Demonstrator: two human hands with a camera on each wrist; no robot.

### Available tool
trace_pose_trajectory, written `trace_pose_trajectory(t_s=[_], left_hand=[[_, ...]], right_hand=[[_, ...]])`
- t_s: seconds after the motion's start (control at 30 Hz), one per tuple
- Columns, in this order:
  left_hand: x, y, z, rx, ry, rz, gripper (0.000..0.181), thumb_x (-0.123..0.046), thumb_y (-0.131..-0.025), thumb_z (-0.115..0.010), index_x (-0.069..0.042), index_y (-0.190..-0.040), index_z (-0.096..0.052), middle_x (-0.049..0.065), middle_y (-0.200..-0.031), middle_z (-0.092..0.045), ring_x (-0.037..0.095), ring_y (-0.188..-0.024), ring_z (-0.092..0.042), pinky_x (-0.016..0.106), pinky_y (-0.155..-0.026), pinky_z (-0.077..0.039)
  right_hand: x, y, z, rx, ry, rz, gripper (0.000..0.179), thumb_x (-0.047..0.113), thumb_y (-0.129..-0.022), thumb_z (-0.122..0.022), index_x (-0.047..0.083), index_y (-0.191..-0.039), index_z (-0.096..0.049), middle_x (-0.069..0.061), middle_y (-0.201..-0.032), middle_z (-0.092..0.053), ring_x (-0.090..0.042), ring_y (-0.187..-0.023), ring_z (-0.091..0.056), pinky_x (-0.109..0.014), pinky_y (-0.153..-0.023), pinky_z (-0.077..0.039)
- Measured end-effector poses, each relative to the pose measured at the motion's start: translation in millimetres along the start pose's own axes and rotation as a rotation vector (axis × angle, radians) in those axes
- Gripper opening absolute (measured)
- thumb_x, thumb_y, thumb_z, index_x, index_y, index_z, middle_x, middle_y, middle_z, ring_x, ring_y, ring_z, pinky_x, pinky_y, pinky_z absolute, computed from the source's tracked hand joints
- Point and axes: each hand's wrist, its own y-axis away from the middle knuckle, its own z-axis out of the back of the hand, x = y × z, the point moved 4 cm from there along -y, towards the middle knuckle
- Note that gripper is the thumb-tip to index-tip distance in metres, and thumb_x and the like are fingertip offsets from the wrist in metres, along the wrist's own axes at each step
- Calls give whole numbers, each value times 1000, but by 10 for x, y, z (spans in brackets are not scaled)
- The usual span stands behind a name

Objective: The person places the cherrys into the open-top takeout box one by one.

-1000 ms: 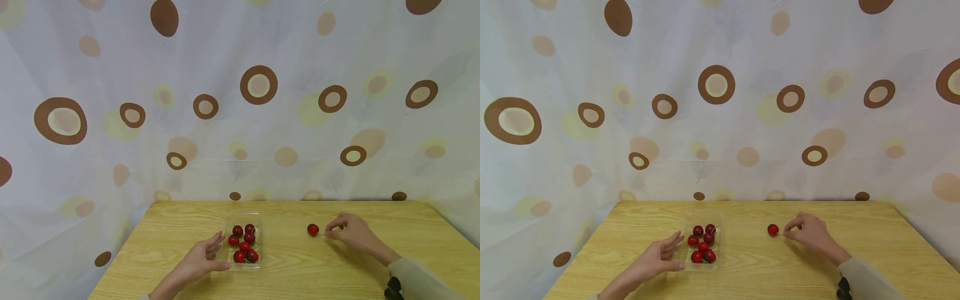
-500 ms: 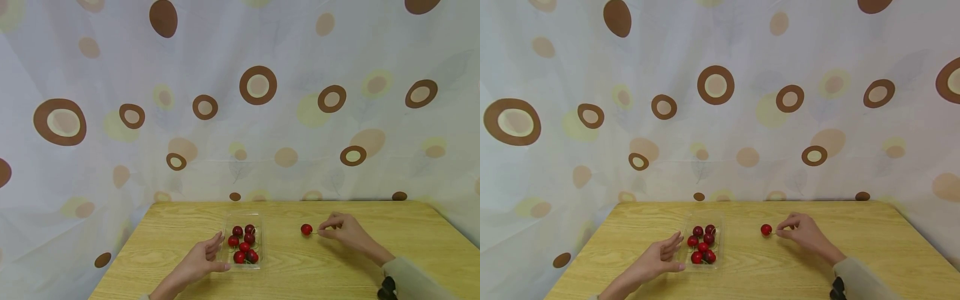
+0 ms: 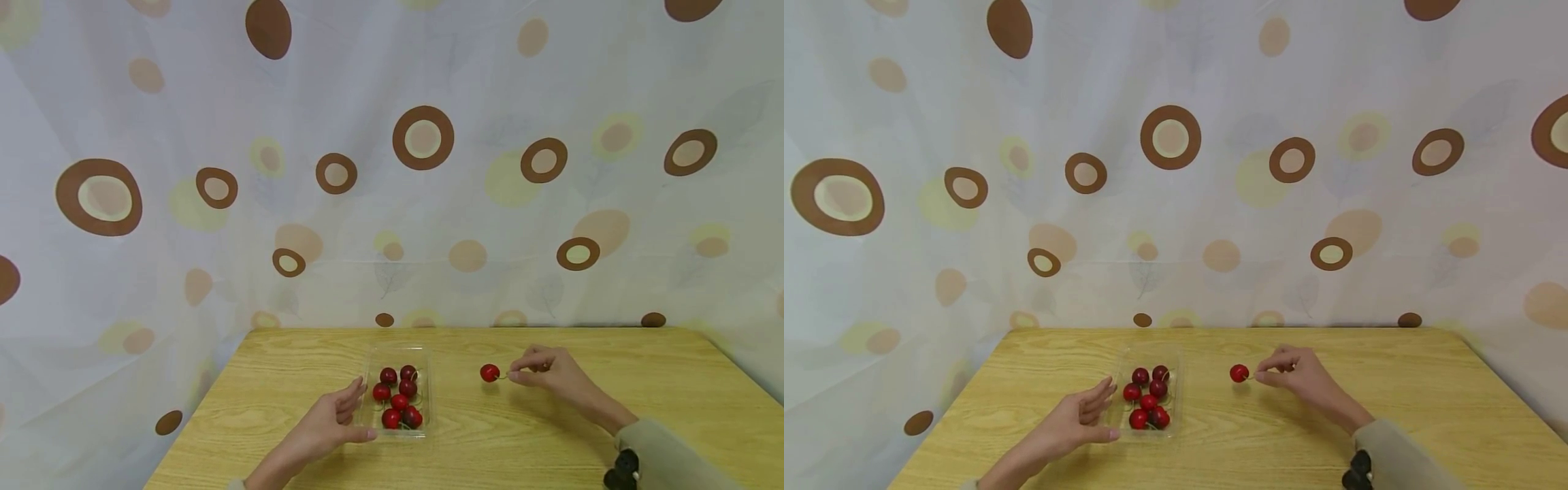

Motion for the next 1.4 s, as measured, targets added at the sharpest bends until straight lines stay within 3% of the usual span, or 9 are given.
trace_pose_trajectory(t_s=[0.3, 0.57, 0.93, 1.4], left_hand=[[-8, 0, -2, 1, 11, 1, 98, -17, -95, -82, 7, -164, -18, 28, -167, -26, 52, -149, -31, 59, -117, -36], [-11, -12, 4, -4, 0, -2, 98, -17, -94, -83, 8, -164, -19, 28, -166, -26, 53, -148, -32, 58, -117, -37], [-4, -2, 5, 8, 9, -5, 97, -18, -95, -82, 7, -164, -18, 28, -167, -26, 53, -149, -31, 59, -117, -36], [-6, 1, 5, 5, 3, -9, 97, -17, -95, -82, 7, -164, -19, 28, -167, -27, 52, -149, -31, 58, -117, -36]], right_hand=[[154, -90, -134, 33, -73, -20, 17, 16, -99, -76, 2, -106, -82, -10, -86, -53, -22, -77, -42, -35, -63, -38], [297, -223, -309, 50, -151, 54, 14, 12, -98, -77, 0, -104, -82, -14, -94, -63, -23, -84, -50, -34, -70, -47], [509, -372, -570, 70, -183, 125, 12, 9, -97, -76, 0, -103, -82, -11, -86, -57, -22, -78, -44, -33, -62, -39], [787, -600, -1043, 130, -205, 202, 14, 9, -97, -76, -3, -102, -81, -7, -86, -59, -20, -75, -41, -32, -66, -37]])
